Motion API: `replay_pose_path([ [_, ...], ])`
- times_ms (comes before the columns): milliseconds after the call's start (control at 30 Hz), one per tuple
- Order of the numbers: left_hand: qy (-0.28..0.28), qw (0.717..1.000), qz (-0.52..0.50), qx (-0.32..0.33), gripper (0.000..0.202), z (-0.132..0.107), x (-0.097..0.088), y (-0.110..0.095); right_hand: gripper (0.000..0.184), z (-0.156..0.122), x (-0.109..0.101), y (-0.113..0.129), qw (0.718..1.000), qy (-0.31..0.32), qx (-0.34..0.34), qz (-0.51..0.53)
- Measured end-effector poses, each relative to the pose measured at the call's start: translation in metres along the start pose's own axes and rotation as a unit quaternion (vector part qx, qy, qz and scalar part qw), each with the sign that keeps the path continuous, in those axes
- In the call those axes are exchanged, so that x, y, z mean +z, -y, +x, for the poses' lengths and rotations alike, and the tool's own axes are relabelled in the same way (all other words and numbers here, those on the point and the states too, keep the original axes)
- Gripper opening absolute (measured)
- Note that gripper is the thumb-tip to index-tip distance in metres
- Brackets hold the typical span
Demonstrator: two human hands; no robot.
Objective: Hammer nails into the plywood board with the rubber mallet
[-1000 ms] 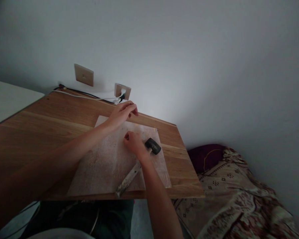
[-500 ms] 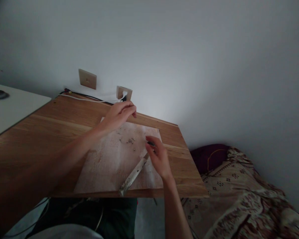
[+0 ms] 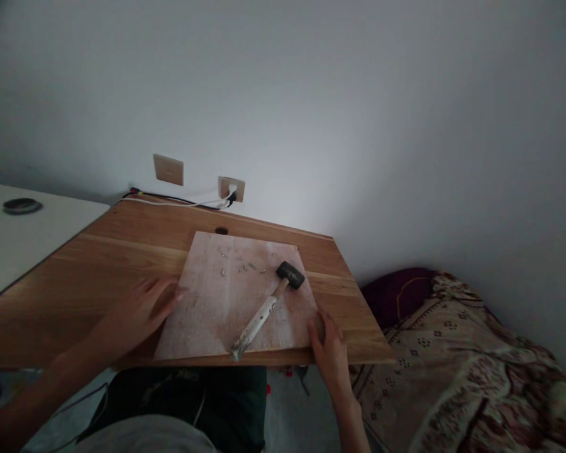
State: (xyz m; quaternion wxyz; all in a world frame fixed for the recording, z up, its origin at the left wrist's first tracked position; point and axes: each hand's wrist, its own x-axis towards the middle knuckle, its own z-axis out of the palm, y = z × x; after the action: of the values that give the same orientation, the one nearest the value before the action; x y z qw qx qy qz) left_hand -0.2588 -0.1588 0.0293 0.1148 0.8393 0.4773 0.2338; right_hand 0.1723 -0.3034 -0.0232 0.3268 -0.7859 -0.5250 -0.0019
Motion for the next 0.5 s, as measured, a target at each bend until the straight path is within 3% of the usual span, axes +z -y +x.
replay_pose_path([
  [133, -0.009, 0.999, -0.047, -0.026, 0.045, -0.026, 0.016, -0.004, 0.067, -0.007, 0.007, 0.000, 0.999, -0.036, -0.014, -0.004],
  [233, -0.033, 0.993, -0.085, -0.074, 0.050, -0.031, 0.021, -0.009, 0.064, -0.013, 0.008, 0.007, 0.999, -0.018, -0.029, 0.010],
  [367, -0.035, 0.981, -0.113, -0.156, 0.059, -0.022, 0.012, 0.000, 0.057, -0.025, 0.010, 0.026, 0.998, 0.010, -0.065, 0.025],
  [500, -0.056, 0.951, -0.222, -0.207, 0.061, -0.013, -0.010, 0.023, 0.052, -0.041, 0.018, 0.051, 0.995, 0.019, -0.093, 0.030],
])
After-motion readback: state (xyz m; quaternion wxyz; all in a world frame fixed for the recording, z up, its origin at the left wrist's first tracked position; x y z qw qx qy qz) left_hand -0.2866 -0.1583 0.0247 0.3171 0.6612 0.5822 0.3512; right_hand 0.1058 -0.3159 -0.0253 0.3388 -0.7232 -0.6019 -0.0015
